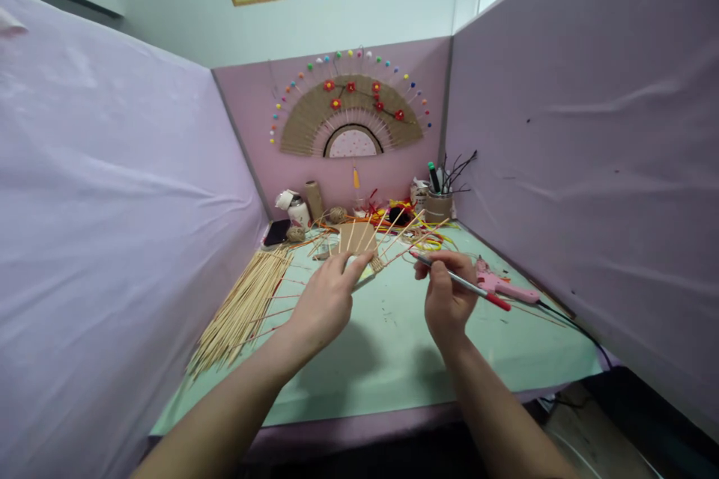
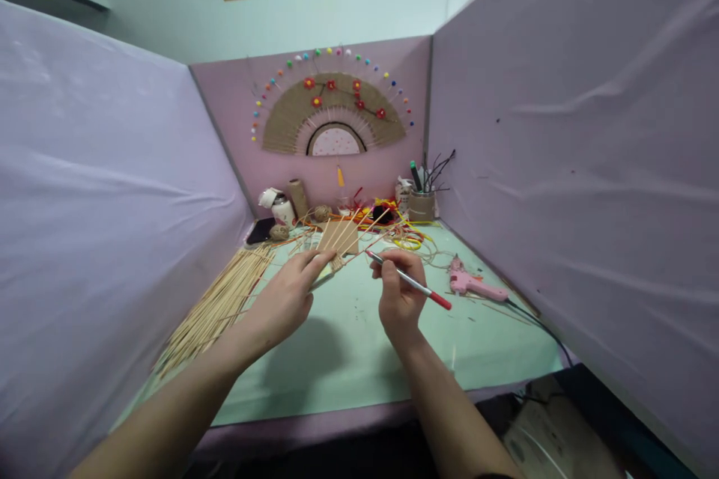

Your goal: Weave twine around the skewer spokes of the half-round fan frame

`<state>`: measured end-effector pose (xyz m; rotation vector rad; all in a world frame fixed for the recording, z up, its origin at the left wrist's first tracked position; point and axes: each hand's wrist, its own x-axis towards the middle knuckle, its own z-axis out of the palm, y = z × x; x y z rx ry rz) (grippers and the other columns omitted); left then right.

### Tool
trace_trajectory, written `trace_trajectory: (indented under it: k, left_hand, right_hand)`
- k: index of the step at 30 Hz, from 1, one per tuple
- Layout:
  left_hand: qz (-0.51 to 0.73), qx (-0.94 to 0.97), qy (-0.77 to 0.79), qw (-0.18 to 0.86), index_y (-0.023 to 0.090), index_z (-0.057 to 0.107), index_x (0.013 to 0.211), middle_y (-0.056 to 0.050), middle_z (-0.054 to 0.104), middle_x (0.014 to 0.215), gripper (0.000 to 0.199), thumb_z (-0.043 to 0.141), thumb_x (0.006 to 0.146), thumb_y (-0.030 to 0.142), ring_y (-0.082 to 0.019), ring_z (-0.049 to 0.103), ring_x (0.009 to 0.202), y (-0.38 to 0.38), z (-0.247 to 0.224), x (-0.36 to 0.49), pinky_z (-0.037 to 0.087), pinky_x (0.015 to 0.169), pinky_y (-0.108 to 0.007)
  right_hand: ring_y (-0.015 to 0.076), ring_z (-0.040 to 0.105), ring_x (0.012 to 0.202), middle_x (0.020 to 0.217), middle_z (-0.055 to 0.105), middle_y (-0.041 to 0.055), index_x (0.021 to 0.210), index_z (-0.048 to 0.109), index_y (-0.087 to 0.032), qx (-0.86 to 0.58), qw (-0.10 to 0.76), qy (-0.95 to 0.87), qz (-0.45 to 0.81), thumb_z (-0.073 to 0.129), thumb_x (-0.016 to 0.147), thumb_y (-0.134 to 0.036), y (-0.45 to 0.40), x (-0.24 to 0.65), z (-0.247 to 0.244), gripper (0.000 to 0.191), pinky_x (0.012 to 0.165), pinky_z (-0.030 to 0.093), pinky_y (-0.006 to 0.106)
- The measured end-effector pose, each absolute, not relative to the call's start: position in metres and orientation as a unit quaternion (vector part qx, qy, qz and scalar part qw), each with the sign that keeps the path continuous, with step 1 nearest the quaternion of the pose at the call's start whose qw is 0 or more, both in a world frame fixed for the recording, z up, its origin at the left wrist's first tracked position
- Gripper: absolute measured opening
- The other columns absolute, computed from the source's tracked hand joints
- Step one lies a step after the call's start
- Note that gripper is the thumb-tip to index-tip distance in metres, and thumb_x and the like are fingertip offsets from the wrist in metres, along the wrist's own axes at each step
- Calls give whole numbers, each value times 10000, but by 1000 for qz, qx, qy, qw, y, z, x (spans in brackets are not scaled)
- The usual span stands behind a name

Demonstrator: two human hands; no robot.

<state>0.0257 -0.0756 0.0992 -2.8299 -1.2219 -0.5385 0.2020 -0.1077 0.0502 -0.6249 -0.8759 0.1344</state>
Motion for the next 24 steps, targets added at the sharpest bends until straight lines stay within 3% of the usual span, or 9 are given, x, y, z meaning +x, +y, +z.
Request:
trace_trajectory:
  k: [5,9,14,24]
  left_hand:
    - [-186,-904,-384,-40,282,336,1456,-82,491,1339,844,390,672,-26,-227,438,1261,-72,108,38,396,1040,-388]
    - [-195,-900,-388,-46,256,342,1451,-85,509,1311,830,391,671,-24,-226,431,1263,-70,109,39,387,1048,-383]
    - [-192,-891,-409,-51,268,326,1459,-86,491,1353,816,409,696,-8,-235,433,1264,-68,102,40,406,1028,-395]
    - [-197,-869,-454,2,301,348,1444,-103,486,1320,748,388,761,-2,-245,444,1247,-70,86,46,418,992,-398]
  right_hand:
    - [159,625,750,873,626,25,950,618,-211,-316,857,-407,32,597,861,-258,-92,197,61,103,703,525,348]
    - [156,624,763,910,581,25,927,579,-207,-318,867,-383,30,638,828,-244,-85,191,57,121,703,542,350]
    - [174,625,872,932,507,16,918,509,-216,-307,862,-402,38,590,860,-276,-77,188,49,116,833,573,457]
    - [158,544,843,895,467,19,888,457,-228,-329,842,-426,37,550,876,-273,-68,183,33,104,743,611,413]
